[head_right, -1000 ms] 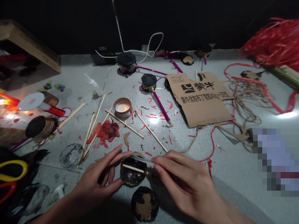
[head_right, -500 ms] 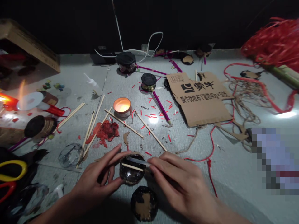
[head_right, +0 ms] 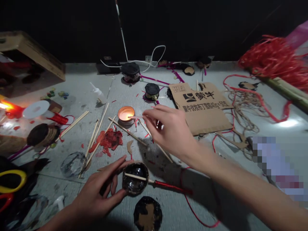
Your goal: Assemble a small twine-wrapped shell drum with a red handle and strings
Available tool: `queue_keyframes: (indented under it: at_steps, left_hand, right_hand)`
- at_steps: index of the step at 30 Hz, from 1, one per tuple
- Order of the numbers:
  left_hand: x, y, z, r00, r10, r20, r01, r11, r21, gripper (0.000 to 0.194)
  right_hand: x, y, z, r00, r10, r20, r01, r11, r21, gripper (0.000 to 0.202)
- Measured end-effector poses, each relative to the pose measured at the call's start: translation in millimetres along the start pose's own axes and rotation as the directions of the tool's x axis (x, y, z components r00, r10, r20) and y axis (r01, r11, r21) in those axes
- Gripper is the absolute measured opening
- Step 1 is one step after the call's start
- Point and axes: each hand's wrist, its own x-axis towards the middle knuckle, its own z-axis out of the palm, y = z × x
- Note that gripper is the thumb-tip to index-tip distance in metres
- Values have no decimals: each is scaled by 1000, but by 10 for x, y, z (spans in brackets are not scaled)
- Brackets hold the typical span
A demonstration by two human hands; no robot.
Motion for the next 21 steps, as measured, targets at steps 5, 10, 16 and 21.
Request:
queue_keyframes:
  at_steps: [5, 10, 16, 21]
  left_hand:
    - [-13, -10, -12, 1000, -14, 1, 14, 1000, 16, 98]
    - [-75, -94, 59, 997, -65, -31, 64, 998, -26, 91]
    - [-48, -47, 38, 987, -159, 18, 160, 985, -65, 87]
    - [-5, 34, -14, 982, -185, 31, 187, 980, -73, 86]
  right_hand:
    - [363, 197, 236, 988, 78, 135, -68, 994, -81, 21]
    - [470, 195, 247, 974, 93, 205, -76, 993, -91, 20]
    - [460, 157, 249, 964, 133, 232, -119, 990, -74, 19]
    - [446, 134, 239, 966, 121, 227, -104, 991, -85, 20]
